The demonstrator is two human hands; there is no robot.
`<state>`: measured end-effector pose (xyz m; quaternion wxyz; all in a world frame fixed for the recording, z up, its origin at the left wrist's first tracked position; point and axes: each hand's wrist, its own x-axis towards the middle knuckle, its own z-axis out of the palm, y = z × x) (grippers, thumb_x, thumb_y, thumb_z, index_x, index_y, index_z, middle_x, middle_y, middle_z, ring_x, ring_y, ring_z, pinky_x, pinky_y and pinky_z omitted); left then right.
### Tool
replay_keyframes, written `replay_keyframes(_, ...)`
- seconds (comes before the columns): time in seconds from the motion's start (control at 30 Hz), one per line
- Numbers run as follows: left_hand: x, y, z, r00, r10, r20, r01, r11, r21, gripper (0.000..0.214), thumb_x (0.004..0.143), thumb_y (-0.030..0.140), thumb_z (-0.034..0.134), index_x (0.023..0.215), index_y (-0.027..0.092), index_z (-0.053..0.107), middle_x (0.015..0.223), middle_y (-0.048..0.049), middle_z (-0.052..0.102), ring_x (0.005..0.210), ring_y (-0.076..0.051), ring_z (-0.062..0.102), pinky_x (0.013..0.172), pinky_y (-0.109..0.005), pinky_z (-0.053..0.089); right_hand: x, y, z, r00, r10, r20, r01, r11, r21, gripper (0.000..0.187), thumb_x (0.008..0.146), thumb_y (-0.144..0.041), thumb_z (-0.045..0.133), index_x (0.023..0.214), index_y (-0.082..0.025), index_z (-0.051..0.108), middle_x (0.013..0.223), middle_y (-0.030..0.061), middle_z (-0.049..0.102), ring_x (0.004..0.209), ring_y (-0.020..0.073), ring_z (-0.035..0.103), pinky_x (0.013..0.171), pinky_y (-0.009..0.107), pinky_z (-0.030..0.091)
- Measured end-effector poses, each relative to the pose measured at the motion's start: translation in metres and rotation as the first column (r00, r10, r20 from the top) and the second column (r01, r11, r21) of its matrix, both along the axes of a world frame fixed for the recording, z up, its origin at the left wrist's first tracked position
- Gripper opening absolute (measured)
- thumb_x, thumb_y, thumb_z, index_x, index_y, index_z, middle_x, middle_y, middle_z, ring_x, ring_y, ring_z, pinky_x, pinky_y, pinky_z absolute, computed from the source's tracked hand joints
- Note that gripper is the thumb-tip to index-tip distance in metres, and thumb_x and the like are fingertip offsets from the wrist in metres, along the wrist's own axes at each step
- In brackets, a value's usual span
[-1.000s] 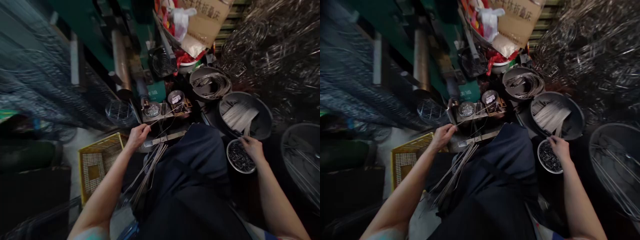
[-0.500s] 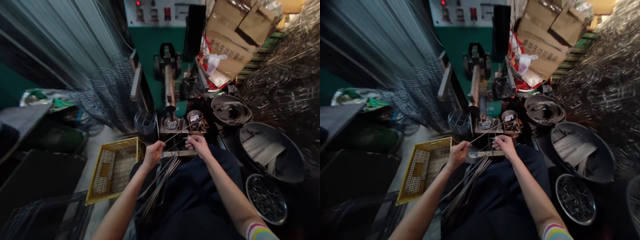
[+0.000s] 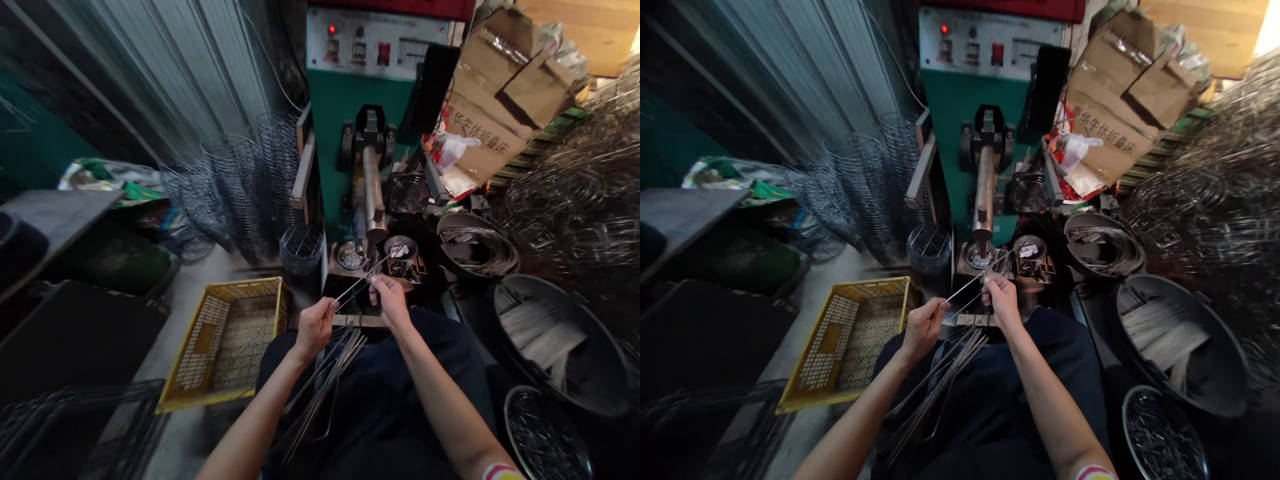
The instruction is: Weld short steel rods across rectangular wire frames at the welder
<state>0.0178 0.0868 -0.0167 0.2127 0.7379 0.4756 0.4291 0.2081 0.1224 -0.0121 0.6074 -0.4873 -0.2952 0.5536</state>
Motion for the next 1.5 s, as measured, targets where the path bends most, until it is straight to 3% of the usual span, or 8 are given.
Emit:
replay_keyframes(0.27, -0.002, 0.001, 0.002, 1.000, 0.002, 0.002, -0.002, 1.000, 0.028, 0.020, 0.097, 0.022, 0.047, 0.083, 0.016, 0.060, 0.061, 0.0032, 0.053, 0.052, -0.008, 0.049, 0.055, -0.019, 0.037, -0.001, 0.005, 0.002, 1.000, 0.012, -0.003, -0.012, 0.999, 0.043, 0.024, 0.069, -0.037, 0.075, 0.070, -0.015, 0.065, 0.053, -0.0042, 0.055, 0.039, 0.0048, 0.044, 0.035, 0.016, 0.032)
replay_keyframes(0.73, 0.001, 0.005, 0.003, 1.000, 0.018, -0.005, -0.018, 1.000, -0.003, 0.023, 0.098, 0.025, 0.044, 0.085, 0.017, 0.060, 0.065, 0.0004, 0.059, 0.056, -0.011, 0.054, 0.058, -0.021, 0.039, -0.003, 0.013, 0.009, 0.999, 0.018, -0.030, -0.017, 0.999, 0.046, 0.023, 0.067, -0.035, 0.076, 0.069, -0.016, 0.063, 0.053, -0.0045, 0.054, 0.039, 0.0047, 0.042, 0.036, 0.016, 0.031)
replay_keyframes(1.5, -0.001, 0.015, 0.006, 0.999, 0.042, -0.021, -0.042, 0.999, 0.000, 0.027, 0.099, 0.028, 0.043, 0.079, 0.018, 0.058, 0.062, 0.0013, 0.054, 0.054, -0.010, 0.051, 0.056, -0.022, 0.036, -0.006, 0.026, 0.011, 0.999, 0.029, -0.020, -0.028, 0.998, 0.057, 0.026, 0.067, -0.035, 0.076, 0.061, -0.017, 0.058, 0.052, -0.0047, 0.053, 0.039, 0.0046, 0.041, 0.036, 0.017, 0.031)
